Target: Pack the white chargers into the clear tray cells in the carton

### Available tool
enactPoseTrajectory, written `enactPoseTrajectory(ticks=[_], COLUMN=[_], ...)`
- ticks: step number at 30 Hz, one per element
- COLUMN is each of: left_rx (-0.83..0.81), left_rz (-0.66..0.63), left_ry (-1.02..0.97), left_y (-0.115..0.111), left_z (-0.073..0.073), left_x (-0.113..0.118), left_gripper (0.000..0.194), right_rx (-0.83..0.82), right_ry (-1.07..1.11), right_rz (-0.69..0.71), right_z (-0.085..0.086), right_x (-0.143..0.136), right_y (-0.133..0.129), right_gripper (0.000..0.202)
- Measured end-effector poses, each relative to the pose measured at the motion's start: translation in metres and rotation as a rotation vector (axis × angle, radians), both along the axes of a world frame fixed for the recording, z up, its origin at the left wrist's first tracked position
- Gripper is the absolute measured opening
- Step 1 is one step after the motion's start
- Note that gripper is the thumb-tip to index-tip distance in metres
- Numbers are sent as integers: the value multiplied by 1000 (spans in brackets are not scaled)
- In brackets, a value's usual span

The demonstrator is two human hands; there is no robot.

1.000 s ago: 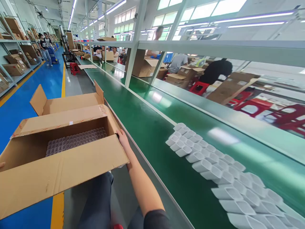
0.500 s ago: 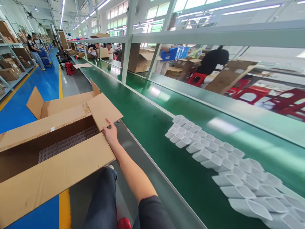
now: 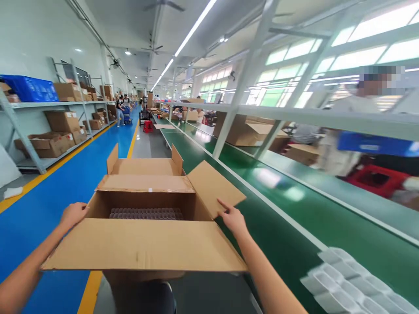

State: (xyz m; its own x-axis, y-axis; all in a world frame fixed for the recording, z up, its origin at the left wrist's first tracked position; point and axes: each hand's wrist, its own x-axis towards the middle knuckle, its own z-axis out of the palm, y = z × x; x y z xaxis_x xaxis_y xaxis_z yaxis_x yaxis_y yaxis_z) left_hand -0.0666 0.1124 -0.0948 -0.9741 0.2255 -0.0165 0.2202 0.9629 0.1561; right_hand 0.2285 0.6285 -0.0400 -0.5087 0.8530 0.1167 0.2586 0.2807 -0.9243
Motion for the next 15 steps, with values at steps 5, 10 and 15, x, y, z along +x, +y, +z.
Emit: enactPoseTrajectory(ticks=[5, 10, 15], left_rx=[83, 147, 193], left_rz=[92, 156, 169], left_ry=[-28, -61, -35], left_y=[-4, -7, -4], left_z=[-25, -28, -15], left_x=[35, 47, 59], left_gripper=[45, 45, 37], right_rx=[133, 405, 505], right_ry=[-148, -82, 198], right_rz=[19, -59, -24], right_z=[4, -38, -127], right_x=[23, 87, 182], right_y=[14, -42, -176], right_gripper=[24, 43, 40])
